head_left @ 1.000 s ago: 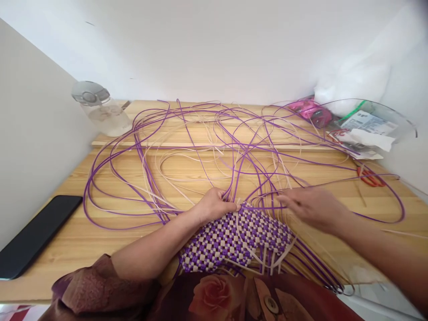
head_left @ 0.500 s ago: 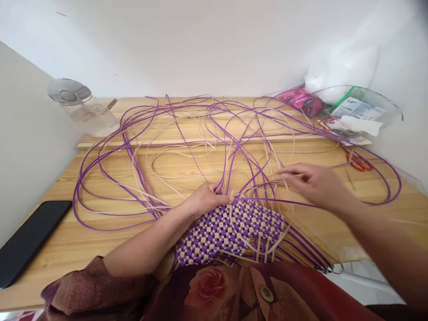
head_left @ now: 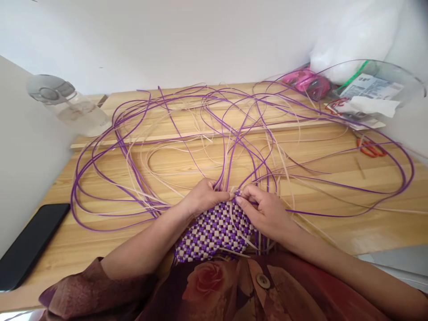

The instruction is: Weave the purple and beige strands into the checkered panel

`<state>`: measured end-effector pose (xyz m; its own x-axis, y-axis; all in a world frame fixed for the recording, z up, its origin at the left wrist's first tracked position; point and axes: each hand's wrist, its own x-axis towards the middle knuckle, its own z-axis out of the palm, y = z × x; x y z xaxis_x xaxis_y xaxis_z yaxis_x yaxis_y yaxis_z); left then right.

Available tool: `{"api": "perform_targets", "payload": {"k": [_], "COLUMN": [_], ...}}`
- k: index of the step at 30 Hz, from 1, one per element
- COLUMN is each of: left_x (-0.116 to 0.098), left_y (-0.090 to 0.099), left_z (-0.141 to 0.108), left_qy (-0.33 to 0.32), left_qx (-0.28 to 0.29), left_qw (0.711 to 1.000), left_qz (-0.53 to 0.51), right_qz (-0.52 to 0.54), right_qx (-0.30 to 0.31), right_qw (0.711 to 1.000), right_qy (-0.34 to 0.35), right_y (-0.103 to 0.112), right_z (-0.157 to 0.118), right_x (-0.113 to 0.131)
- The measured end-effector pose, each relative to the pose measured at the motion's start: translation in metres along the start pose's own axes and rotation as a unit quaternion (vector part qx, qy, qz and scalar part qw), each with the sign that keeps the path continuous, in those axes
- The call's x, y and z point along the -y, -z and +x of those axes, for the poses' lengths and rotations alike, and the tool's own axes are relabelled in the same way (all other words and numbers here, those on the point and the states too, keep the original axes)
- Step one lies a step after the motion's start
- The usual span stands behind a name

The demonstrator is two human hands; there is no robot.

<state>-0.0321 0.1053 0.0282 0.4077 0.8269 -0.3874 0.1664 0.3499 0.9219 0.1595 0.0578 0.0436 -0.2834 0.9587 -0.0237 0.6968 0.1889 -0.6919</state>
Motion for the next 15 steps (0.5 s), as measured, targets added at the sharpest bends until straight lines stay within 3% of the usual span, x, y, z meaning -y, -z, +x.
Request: {"api": "perform_targets", "payload": {"k": [7, 15], "left_x": [-0.001, -0.002], "left_y": [-0.004, -0.007], "left_z": [0.002, 0.000], "left_qy": [-0.005, 0.004], "left_qx": [-0.031, -0.038], "left_qw": [0.998, 0.993], "left_qz": [0.061, 0.113], "right_qz": [-0.055, -0.091], "right_qx": [-0.050, -0.062], "right_qw": [0.997, 0.992], "right_qy": [0.030, 0.057], "right_y": [-0.015, -0.017], "right_z": [0.000, -0.001], "right_x": [-0.013, -0.017]}}
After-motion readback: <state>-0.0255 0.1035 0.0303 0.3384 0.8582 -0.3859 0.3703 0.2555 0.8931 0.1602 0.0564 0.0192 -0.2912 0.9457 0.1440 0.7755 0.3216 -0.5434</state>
